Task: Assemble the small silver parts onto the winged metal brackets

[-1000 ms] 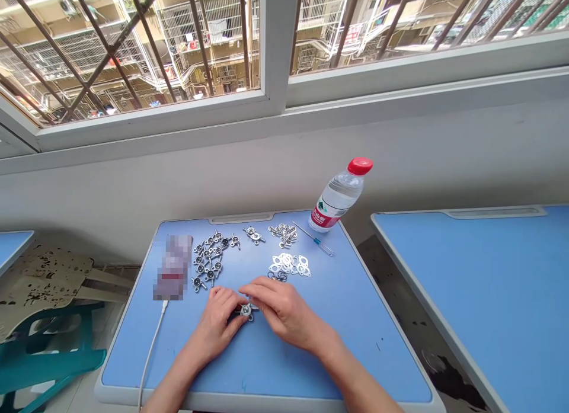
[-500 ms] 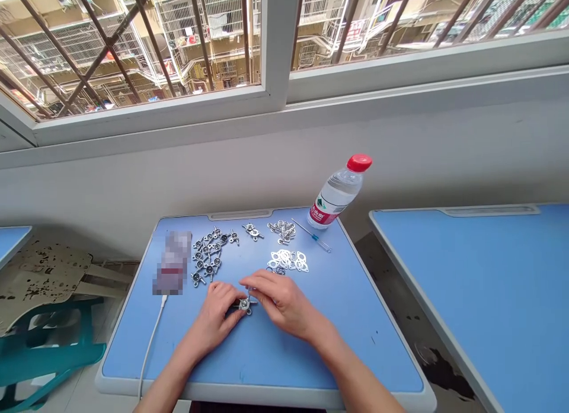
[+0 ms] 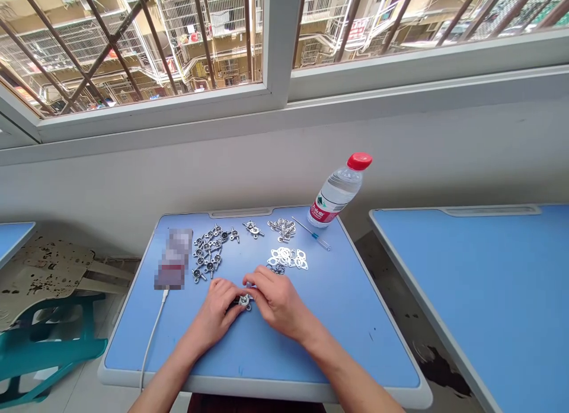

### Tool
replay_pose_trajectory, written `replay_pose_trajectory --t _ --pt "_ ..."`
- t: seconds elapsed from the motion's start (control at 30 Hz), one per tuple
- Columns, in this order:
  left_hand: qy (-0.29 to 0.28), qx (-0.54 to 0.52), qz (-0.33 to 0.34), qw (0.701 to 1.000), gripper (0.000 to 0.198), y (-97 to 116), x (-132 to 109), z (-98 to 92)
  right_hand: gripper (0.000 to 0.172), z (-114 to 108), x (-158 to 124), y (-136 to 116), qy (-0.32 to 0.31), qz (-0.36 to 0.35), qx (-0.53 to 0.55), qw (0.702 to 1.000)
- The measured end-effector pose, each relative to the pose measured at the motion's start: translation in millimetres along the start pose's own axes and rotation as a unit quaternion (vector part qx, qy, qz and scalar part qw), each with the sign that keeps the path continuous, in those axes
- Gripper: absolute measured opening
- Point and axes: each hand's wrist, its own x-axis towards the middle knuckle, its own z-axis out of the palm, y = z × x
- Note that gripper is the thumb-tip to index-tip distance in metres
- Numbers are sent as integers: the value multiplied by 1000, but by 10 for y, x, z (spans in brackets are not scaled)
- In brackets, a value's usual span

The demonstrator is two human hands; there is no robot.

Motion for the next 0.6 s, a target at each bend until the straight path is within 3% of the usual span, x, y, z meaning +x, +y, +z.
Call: replay_pose_trajectory --t 0.3,0.43,0.6 --pt "3 15 6 1000 8 -19 -5 6 7 92 -53 7 29 21 18 999" --pt "6 13 4 1000 8 -3 4 -14 21 75 -46 17 29 -22 11 999" --pt "6 9 -2 1000 8 27 14 -49 28 -78 15 9 -24 -38 12 999"
